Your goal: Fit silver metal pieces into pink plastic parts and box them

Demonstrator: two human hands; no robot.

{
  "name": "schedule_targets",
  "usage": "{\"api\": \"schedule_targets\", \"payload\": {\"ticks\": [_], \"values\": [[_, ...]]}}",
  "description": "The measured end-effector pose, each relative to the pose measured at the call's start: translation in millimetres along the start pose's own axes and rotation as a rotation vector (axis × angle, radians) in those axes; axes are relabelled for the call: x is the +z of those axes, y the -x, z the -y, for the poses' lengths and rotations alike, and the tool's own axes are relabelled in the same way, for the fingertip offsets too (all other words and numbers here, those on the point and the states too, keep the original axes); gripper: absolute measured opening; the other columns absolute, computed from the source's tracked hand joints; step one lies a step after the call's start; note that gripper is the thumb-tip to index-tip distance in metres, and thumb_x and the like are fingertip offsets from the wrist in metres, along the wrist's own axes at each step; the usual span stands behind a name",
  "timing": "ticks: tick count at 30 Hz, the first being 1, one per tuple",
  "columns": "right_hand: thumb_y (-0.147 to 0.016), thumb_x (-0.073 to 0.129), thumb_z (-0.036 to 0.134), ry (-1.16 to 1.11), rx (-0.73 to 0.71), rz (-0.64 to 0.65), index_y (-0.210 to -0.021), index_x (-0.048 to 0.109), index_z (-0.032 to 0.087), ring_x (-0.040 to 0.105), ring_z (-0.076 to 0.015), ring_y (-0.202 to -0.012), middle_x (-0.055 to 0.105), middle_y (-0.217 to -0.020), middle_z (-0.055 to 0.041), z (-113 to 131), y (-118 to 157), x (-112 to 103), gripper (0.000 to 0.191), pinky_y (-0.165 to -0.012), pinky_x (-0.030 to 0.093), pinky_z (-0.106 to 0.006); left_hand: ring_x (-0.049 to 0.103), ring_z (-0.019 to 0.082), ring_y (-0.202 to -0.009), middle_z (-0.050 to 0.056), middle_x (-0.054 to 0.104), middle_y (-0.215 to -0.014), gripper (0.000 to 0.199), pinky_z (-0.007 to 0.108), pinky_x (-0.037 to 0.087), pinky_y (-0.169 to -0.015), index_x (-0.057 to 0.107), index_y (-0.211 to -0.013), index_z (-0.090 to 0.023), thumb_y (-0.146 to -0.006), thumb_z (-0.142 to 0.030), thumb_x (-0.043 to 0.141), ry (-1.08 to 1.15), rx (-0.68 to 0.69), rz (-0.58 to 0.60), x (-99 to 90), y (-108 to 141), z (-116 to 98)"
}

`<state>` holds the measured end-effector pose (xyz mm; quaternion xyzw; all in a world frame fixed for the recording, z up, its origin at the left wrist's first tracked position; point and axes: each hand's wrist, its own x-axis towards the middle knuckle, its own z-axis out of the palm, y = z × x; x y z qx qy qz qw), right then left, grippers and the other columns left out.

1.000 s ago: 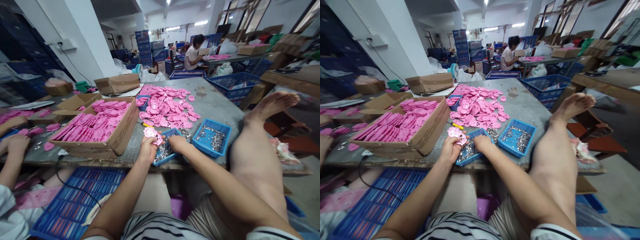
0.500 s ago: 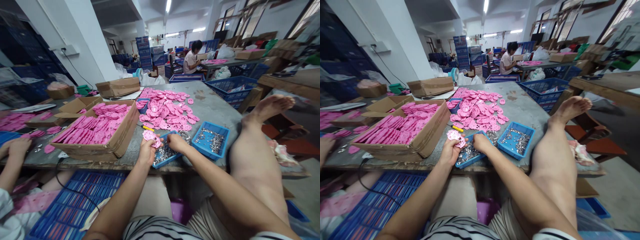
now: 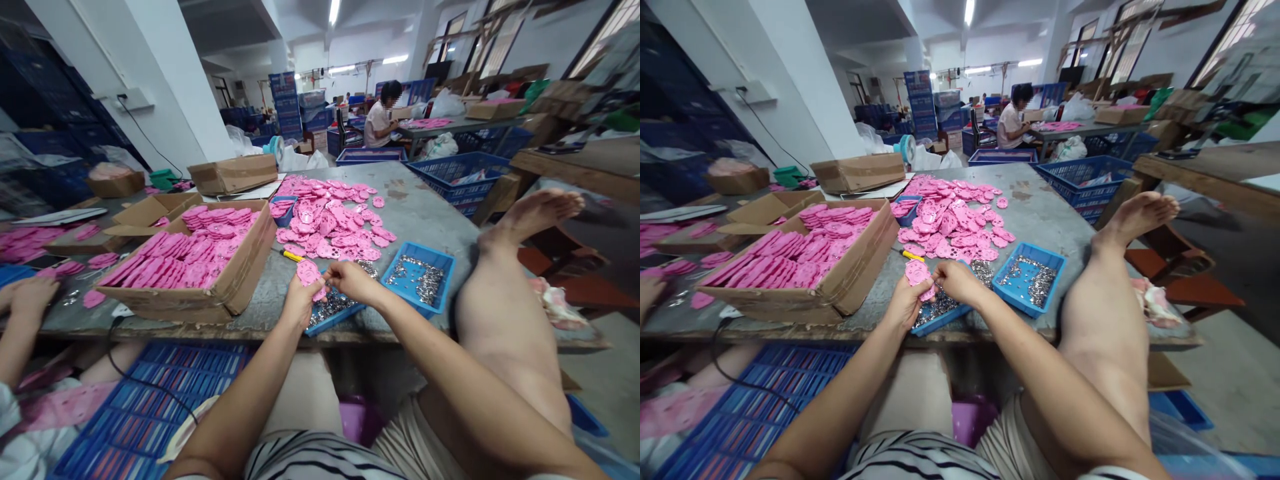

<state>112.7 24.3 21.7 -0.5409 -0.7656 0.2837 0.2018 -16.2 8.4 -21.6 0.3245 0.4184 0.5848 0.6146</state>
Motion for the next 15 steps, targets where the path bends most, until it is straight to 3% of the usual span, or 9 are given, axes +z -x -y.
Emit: {"api": "schedule_targets", "payload": {"ticks": [6, 15], "values": [[-0.076, 0.059, 0.008, 0.067, 0.018, -0.05, -0.093, 0.06, 0.017, 0.058, -0.0141, -0.072, 0.067, -0.078, -0.0018, 5.6, 6.9, -1.8, 0.02, -0.063, 0.035, -0.023, 0.057, 0.012, -0.045, -0.004, 0.059, -0.06, 0.052, 0.019, 0.039, -0.034, 0.049, -0.084, -0.016, -0.045, -0.022, 0.083, -0.072, 0.007, 0.045, 0.8, 1.4, 0.4], [-0.075, 0.056, 0.006, 0.036, -0.009, -0.081, -0.081, 0.053, 0.02, 0.057, -0.0137, -0.071, 0.064, -0.075, -0.0003, 3.3, 9.7, -3.7, 0.016, -0.061, 0.033, -0.022, 0.057, 0.012, -0.045, -0.004, 0.06, -0.059, 0.05, 0.019, 0.039, -0.035, 0.048, -0.085, -0.018, -0.047, -0.019, 0.081, -0.17, -0.008, 0.076, 3.5, 2.3, -4.1]]}}
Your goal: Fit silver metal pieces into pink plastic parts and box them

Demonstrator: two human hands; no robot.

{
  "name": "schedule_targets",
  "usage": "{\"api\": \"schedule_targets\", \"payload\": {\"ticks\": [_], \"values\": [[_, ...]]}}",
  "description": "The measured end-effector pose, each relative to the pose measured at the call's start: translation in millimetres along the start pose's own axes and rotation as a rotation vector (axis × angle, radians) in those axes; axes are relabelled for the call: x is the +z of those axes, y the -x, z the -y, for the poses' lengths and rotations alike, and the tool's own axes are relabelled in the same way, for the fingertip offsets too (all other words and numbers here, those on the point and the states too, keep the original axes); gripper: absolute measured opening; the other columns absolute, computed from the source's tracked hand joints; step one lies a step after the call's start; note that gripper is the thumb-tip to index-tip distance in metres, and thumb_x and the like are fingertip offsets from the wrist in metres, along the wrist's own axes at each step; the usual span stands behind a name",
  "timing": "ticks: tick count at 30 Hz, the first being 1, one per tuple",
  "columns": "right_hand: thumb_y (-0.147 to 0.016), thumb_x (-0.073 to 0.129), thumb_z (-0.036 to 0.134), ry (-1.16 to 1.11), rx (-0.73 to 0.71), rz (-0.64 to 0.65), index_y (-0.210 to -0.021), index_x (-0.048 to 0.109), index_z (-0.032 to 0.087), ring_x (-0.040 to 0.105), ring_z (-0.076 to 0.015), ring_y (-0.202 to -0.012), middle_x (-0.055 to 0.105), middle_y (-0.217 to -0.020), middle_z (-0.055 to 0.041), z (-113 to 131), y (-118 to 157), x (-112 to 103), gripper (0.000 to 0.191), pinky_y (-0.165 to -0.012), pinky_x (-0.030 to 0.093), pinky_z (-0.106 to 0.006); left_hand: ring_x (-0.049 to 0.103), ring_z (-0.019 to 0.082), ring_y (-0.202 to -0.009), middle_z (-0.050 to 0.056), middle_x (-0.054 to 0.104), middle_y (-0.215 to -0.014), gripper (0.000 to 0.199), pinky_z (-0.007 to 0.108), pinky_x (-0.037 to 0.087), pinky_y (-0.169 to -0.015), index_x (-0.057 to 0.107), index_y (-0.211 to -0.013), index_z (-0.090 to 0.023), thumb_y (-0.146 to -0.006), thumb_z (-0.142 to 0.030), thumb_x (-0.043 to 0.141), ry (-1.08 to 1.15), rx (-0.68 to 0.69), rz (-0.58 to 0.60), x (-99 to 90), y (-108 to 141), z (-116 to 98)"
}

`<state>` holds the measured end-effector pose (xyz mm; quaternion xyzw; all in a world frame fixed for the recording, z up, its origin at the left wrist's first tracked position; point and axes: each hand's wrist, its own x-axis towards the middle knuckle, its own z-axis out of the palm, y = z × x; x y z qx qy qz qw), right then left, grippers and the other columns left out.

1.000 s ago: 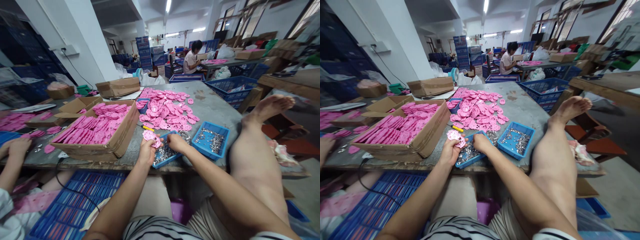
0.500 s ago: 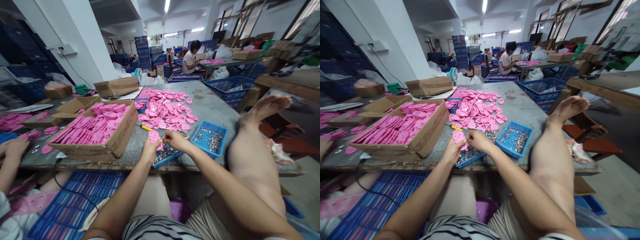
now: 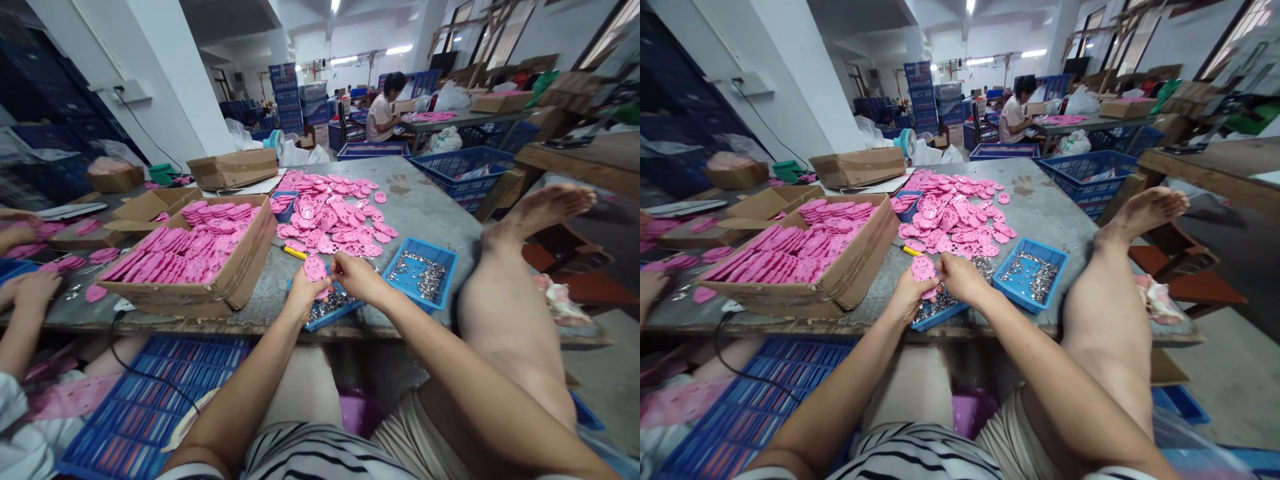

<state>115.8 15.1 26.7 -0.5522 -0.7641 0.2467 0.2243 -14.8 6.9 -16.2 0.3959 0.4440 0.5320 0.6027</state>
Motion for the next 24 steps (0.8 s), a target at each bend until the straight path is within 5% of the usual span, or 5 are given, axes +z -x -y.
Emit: {"api": "schedule_targets", "payload": {"ticks": [6, 15, 18, 21, 24], "values": [[-0.075, 0.057, 0.011, -0.246, 0.03, -0.127, -0.072, 0.051, 0.02, 0.05, -0.0107, -0.059, 0.058, -0.064, 0.0038, -9.7, -6.4, 7.5, 0.011, -0.058, 0.034, -0.022, 0.056, 0.012, -0.044, -0.004, 0.059, -0.057, 0.044, 0.019, 0.036, -0.034, 0.047, -0.081, -0.018, -0.048, -0.02, 0.076, 0.064, 0.063, -0.067, 6.7, 0.3, -4.4], [-0.071, 0.059, 0.02, -0.364, 0.075, -0.108, -0.057, 0.051, 0.019, 0.042, -0.0108, -0.053, 0.05, -0.051, 0.0043, -12.3, -7.1, 2.2, 0.016, -0.053, 0.03, -0.025, 0.056, 0.011, -0.045, -0.005, 0.058, -0.06, 0.047, 0.019, 0.038, -0.034, 0.047, -0.084, -0.017, -0.049, -0.022, 0.078, 0.087, 0.11, -0.042, 11.5, 2.2, -6.9], [-0.075, 0.053, 0.018, -0.445, 0.064, -0.115, -0.059, 0.05, 0.02, 0.047, -0.012, -0.057, 0.055, -0.057, 0.0021, -9.2, -5.1, -0.1, 0.016, -0.058, 0.034, -0.026, 0.059, 0.013, -0.049, -0.003, 0.06, -0.063, 0.038, 0.02, 0.04, -0.037, 0.046, -0.086, -0.018, -0.062, -0.032, 0.072, 0.207, 0.057, 0.035, 9.9, 3.4, -10.2], [-0.076, 0.052, 0.018, -0.449, 0.011, -0.095, -0.06, 0.048, 0.021, 0.05, -0.0144, -0.063, 0.055, -0.058, 0.0012, -5.8, -3.2, -1.0, 0.016, -0.064, 0.038, -0.028, 0.061, 0.016, -0.052, 0.001, 0.061, -0.063, 0.021, 0.022, 0.04, -0.038, 0.048, -0.089, -0.017, -0.083, -0.037, 0.046, 0.285, -0.028, 0.064, 9.8, 4.5, -15.3], [-0.074, 0.056, 0.017, -0.322, -0.057, -0.121, -0.056, 0.049, 0.021, 0.051, -0.0175, -0.075, 0.054, -0.065, -0.0011, -3.5, -1.9, -0.4, 0.02, -0.071, 0.038, -0.031, 0.064, 0.017, -0.059, 0.004, 0.062, -0.065, 0.031, 0.023, 0.044, -0.043, 0.052, -0.087, -0.015, -0.093, -0.033, 0.027, 0.286, -0.033, 0.075, 12.6, 5.4, -18.6]]}}
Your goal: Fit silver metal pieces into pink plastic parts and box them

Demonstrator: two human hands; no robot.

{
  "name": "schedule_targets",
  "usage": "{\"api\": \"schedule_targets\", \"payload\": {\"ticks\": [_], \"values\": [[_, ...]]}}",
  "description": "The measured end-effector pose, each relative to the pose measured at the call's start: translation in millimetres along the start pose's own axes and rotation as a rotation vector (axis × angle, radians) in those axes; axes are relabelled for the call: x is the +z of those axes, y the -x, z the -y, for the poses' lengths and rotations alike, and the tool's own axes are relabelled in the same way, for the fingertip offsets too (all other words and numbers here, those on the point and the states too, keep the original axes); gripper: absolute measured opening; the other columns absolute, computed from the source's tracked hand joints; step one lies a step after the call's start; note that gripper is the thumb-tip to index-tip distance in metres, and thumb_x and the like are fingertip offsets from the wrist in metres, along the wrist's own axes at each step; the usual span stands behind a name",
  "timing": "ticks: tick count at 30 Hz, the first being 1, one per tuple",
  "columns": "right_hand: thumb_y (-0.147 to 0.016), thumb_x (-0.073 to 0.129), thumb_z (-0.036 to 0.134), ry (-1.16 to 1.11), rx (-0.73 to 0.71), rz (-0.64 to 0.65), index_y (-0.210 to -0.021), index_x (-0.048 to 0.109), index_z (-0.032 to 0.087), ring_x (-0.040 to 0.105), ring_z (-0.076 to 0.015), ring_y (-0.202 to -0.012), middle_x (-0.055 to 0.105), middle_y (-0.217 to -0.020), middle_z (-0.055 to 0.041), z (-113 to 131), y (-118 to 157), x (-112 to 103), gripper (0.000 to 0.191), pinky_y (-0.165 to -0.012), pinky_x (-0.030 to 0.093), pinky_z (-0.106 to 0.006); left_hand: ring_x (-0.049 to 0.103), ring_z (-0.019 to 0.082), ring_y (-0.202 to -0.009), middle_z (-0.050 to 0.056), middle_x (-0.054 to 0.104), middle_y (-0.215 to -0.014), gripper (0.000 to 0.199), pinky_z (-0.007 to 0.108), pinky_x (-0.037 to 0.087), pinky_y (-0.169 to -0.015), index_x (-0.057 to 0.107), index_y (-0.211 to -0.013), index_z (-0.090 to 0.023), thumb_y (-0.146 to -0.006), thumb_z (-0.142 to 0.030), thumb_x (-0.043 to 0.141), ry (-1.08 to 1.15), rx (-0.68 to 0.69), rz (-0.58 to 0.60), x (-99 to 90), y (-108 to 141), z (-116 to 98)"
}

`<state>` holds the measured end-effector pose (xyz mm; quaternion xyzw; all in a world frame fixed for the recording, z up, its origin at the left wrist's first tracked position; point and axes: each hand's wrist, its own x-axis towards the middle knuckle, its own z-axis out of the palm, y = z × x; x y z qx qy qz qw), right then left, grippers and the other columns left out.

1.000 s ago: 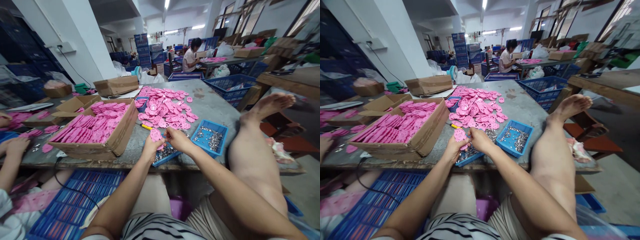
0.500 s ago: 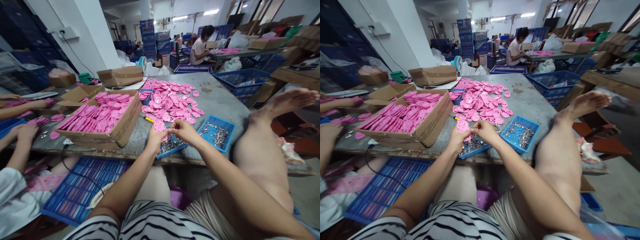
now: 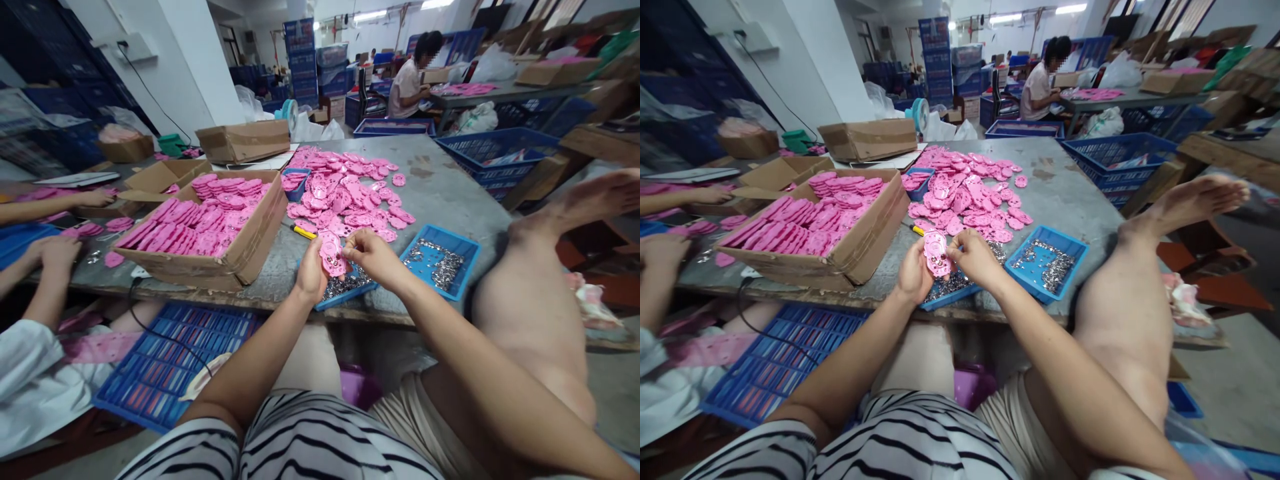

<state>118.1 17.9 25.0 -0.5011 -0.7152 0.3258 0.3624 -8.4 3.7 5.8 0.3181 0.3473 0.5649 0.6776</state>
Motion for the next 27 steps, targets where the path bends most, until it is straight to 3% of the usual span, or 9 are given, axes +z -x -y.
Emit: {"api": "schedule_targets", "payload": {"ticks": [6, 14, 20, 23, 27], "values": [[-0.073, 0.058, 0.016, 0.02, -0.032, 0.046, -0.053, 0.05, 0.02, 0.05, -0.0194, -0.089, 0.053, -0.079, -0.0036, -1.3, 1.8, 2.4, 0.023, -0.08, 0.04, -0.033, 0.066, 0.018, -0.069, 0.005, 0.066, -0.072, 0.041, 0.026, 0.053, -0.056, 0.058, -0.104, -0.011, -0.095, -0.027, 0.022, 0.018, 0.011, 0.007, 6.7, 0.7, 0.1], [-0.074, 0.058, 0.016, 0.045, -0.017, 0.082, -0.056, 0.051, 0.02, 0.05, -0.017, -0.08, 0.051, -0.08, -0.0025, -2.6, 1.5, 1.7, 0.02, -0.073, 0.042, -0.031, 0.066, 0.018, -0.075, 0.006, 0.068, -0.076, 0.044, 0.027, 0.055, -0.06, 0.061, -0.11, -0.01, -0.096, -0.029, 0.023, 0.065, -0.013, -0.016, 8.3, 0.1, 1.1], [-0.07, 0.061, 0.011, 0.151, -0.046, -0.018, -0.062, 0.051, 0.02, 0.051, -0.0172, -0.079, 0.051, -0.082, -0.0025, 0.9, 3.0, 4.3, 0.015, -0.07, 0.041, -0.03, 0.066, 0.018, -0.073, 0.007, 0.068, -0.082, 0.037, 0.026, 0.054, -0.059, 0.06, -0.11, -0.014, -0.093, -0.032, 0.033, 0.098, -0.041, -0.02, 9.0, 1.4, -0.1], [-0.069, 0.065, 0.016, 0.014, 0.053, -0.052, -0.07, 0.051, 0.021, 0.052, -0.0148, -0.066, 0.052, -0.074, 0.0002, 1.1, 3.1, 5.9, 0.015, -0.061, 0.039, -0.028, 0.066, 0.018, -0.072, 0.006, 0.068, -0.084, 0.034, 0.027, 0.055, -0.058, 0.057, -0.113, -0.014, -0.089, -0.03, 0.039, 0.081, -0.062, 0.023, 4.8, 1.2, -1.5], [-0.074, 0.064, 0.033, -0.377, 0.22, 0.123, -0.072, 0.05, 0.021, 0.049, -0.012, -0.047, 0.051, -0.055, 0.0043, 0.5, 2.3, 4.6, 0.019, -0.049, 0.033, -0.025, 0.067, 0.018, -0.071, 0.003, 0.067, -0.089, 0.053, 0.026, 0.054, -0.057, 0.051, -0.117, -0.018, -0.065, -0.013, 0.054, 0.003, -0.025, 0.052, -1.7, 2.2, -2.5]]}}
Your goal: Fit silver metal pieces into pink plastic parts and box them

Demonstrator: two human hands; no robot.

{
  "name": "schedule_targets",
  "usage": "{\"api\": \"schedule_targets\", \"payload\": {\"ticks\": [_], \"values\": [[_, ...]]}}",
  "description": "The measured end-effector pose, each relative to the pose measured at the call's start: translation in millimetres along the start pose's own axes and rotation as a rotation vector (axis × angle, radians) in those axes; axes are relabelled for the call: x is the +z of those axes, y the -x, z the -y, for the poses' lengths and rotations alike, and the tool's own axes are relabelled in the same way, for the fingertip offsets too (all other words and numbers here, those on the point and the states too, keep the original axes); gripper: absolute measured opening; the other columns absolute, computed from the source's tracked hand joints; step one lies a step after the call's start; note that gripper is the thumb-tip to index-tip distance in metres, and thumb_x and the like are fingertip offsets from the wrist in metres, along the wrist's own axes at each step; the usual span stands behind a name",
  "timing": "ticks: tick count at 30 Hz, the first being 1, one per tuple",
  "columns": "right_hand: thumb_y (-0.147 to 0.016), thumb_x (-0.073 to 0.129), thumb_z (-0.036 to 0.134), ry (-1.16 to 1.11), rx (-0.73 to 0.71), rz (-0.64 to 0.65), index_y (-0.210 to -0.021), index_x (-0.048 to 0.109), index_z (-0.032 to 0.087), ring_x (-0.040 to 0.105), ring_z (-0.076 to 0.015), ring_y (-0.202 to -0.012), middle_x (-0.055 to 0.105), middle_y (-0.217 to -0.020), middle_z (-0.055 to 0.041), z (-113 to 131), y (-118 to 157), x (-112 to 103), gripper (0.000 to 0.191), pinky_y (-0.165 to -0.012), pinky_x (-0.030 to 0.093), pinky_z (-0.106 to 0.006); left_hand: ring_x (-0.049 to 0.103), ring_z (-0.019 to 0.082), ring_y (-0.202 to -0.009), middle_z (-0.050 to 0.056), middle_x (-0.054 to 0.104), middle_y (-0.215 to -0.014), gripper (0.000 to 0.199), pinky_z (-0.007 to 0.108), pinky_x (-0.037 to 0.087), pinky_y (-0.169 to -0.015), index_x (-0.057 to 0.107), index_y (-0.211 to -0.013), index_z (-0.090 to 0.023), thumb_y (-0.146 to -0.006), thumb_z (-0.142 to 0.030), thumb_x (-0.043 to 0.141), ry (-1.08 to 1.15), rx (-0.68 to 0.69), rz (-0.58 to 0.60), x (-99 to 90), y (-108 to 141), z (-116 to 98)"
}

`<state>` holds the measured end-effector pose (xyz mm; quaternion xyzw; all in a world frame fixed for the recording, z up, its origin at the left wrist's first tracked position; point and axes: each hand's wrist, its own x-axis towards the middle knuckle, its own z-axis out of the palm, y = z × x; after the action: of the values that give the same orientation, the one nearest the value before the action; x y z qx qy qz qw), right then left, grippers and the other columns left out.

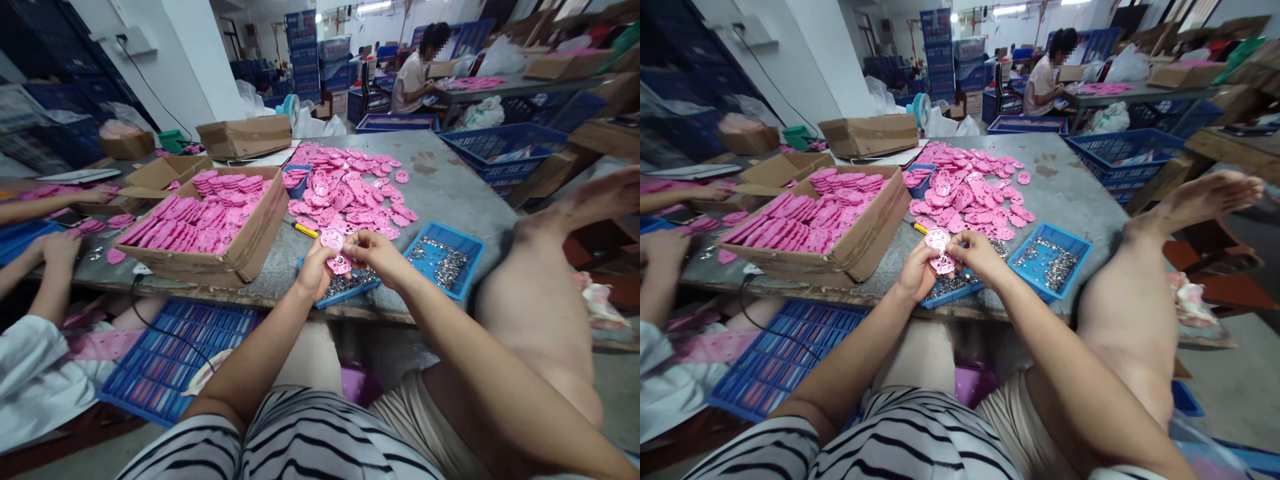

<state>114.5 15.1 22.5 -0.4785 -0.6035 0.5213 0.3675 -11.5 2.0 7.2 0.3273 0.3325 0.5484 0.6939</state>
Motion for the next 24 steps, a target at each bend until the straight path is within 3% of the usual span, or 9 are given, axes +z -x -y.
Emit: {"api": "schedule_targets", "payload": {"ticks": [3, 9, 13, 17, 20, 24], "values": [[-0.067, 0.069, 0.042, -0.108, -0.017, 0.003, -0.072, 0.052, 0.02, 0.049, -0.0107, -0.046, 0.053, -0.053, 0.0044, 0.1, -0.4, -1.9, 0.029, -0.047, 0.029, -0.024, 0.068, 0.019, -0.07, 0.002, 0.067, -0.088, 0.06, 0.023, 0.05, -0.051, 0.048, -0.111, -0.019, -0.052, -0.008, 0.057, -0.074, 0.032, 0.017, -2.6, 1.0, 1.1], [-0.057, 0.075, 0.047, -0.109, -0.013, -0.034, -0.064, 0.054, 0.019, 0.043, -0.0086, -0.048, 0.051, -0.053, 0.004, 3.8, 2.4, -2.2, 0.036, -0.049, 0.029, -0.024, 0.069, 0.021, -0.066, 0.003, 0.068, -0.079, 0.049, 0.02, 0.044, -0.044, 0.044, -0.098, -0.019, -0.051, -0.014, 0.058, -0.168, 0.084, 0.015, -10.9, 0.6, 6.4], [-0.052, 0.076, 0.054, -0.076, 0.007, -0.114, -0.062, 0.057, 0.02, 0.04, -0.0103, -0.049, 0.05, -0.054, 0.0029, 13.4, 6.7, -4.9, 0.04, -0.05, 0.031, -0.026, 0.071, 0.026, -0.07, 0.006, 0.069, -0.085, 0.052, 0.023, 0.047, -0.044, 0.044, -0.1, -0.02, -0.051, -0.016, 0.061, -0.154, -0.006, 0.185, -23.0, -1.6, -5.5], [-0.045, 0.079, 0.059, -0.102, 0.025, -0.15, -0.06, 0.059, 0.02, 0.038, -0.0113, -0.05, 0.045, -0.05, 0.0032, 20.6, 12.5, -12.2, 0.046, -0.05, 0.03, -0.027, 0.071, 0.025, -0.068, 0.005, 0.068, -0.081, 0.047, 0.03, 0.055, -0.054, 0.045, -0.096, -0.019, -0.054, -0.011, 0.065, -0.134, -0.078, 0.251, -37.1, -3.8, -39.3], [-0.039, 0.08, 0.063, -0.085, 0.054, -0.184, -0.055, 0.059, 0.02, 0.037, -0.0125, -0.051, 0.045, -0.052, 0.001, 20.0, 19.5, -17.9, 0.051, -0.048, 0.029, -0.028, 0.07, 0.023, -0.061, 0.005, 0.068, -0.078, 0.047, 0.028, 0.054, -0.051, 0.046, -0.101, -0.017, -0.058, -0.006, 0.061, -0.187, -0.056, 0.142, -48.4, -5.1, -75.7], [-0.034, 0.079, 0.067, -0.017, 0.1, -0.201, -0.049, 0.059, 0.023, 0.043, -0.0175, -0.056, 0.055, -0.062, -0.0061, 15.1, 27.7, -26.0, 0.051, -0.05, 0.034, -0.031, 0.067, 0.017, -0.055, 0.004, 0.068, -0.08, 0.051, 0.021, 0.048, -0.044, 0.045, -0.111, -0.018, -0.062, -0.003, 0.051, -0.308, 0.086, -0.04, -70.5, -11.1, -135.7]]}}
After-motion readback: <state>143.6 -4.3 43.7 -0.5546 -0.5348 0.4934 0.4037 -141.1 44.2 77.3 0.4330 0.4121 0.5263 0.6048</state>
